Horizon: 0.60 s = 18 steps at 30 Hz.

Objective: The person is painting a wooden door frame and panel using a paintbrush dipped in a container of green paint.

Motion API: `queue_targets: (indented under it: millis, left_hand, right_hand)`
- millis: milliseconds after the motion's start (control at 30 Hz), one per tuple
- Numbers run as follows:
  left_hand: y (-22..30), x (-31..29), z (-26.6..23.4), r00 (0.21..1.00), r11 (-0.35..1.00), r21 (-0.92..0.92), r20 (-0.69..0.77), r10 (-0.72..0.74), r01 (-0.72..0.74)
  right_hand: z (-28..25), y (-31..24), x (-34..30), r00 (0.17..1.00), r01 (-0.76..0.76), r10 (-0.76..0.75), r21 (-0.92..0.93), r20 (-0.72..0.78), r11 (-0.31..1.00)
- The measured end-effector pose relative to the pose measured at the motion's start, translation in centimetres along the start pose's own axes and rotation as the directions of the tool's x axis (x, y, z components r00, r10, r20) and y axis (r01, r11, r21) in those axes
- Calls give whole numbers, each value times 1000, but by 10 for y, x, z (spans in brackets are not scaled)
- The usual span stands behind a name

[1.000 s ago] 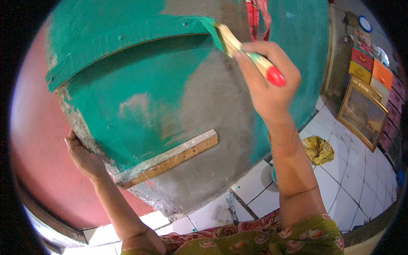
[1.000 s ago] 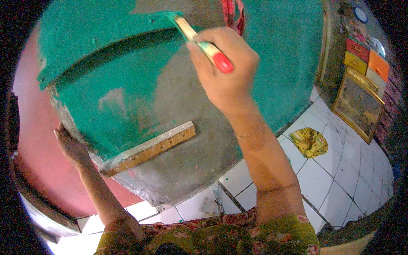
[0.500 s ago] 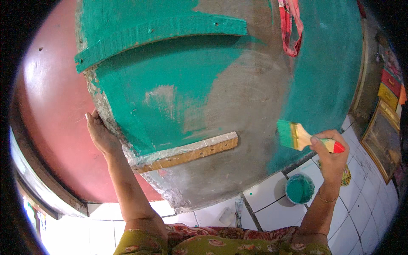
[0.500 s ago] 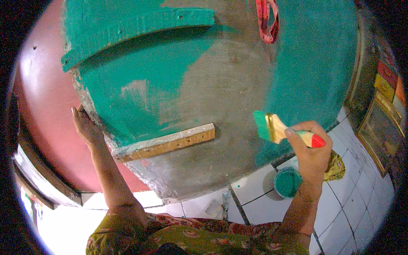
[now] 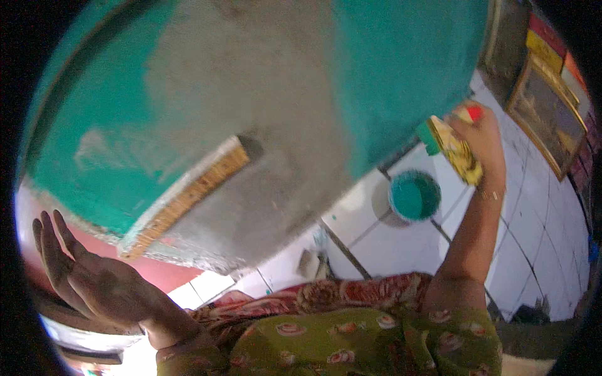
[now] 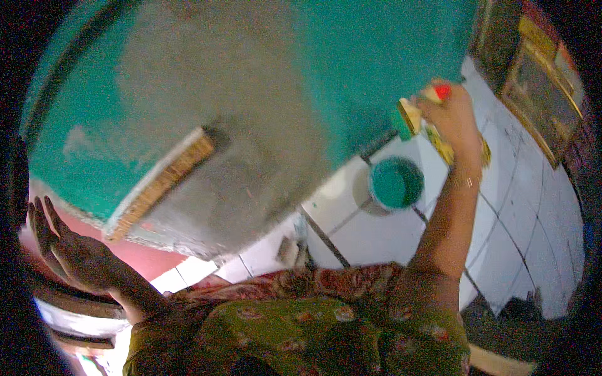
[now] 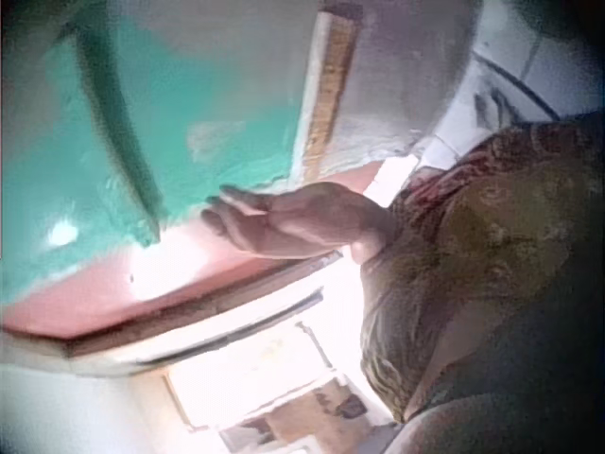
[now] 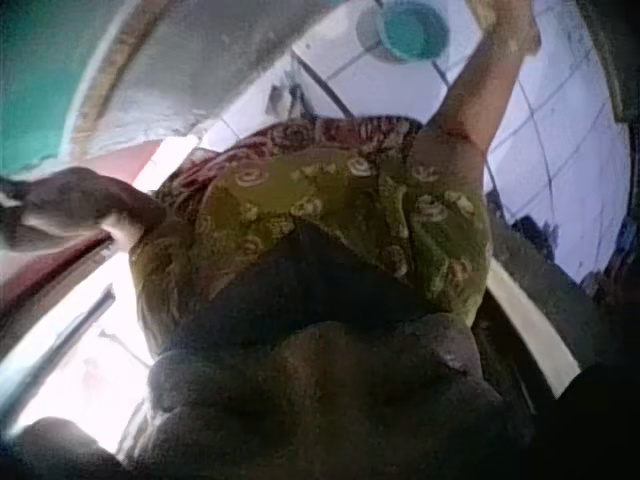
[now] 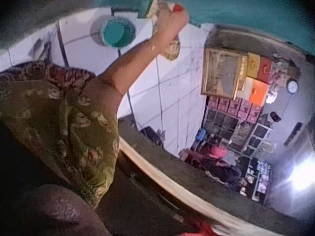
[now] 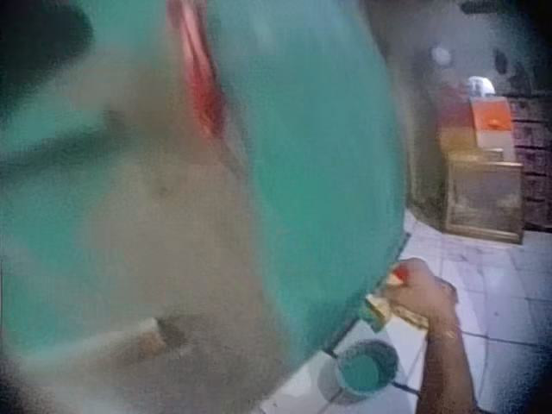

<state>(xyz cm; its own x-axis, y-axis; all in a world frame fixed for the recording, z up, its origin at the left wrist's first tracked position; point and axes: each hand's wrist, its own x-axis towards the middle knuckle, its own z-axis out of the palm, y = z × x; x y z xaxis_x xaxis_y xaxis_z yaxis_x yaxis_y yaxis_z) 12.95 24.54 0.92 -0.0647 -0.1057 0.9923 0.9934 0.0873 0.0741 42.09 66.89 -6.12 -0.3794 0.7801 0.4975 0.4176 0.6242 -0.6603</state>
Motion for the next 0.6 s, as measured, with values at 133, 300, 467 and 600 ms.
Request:
queue_targets:
  millis: [133, 300, 467, 600]
  left_hand:
    - [39, -68, -1, 863, 994, -82, 504, -25, 77]
    - [55, -139, 10, 473, 891, -94, 870, -143, 443]
    - [52, -166, 16, 154, 685, 100, 941, -300, 721]
    - [50, -167, 21, 93, 798, 64, 984, -149, 599]
  right_hand:
    - [39, 83, 13, 938, -248, 262, -88, 228, 965]
    - [103, 174, -7, 895, -155, 332, -490, 298, 858]
    - [151, 239, -53, 922, -181, 322, -496, 215, 850]
    - [159, 259, -57, 875, -194, 369, -471, 313, 860]
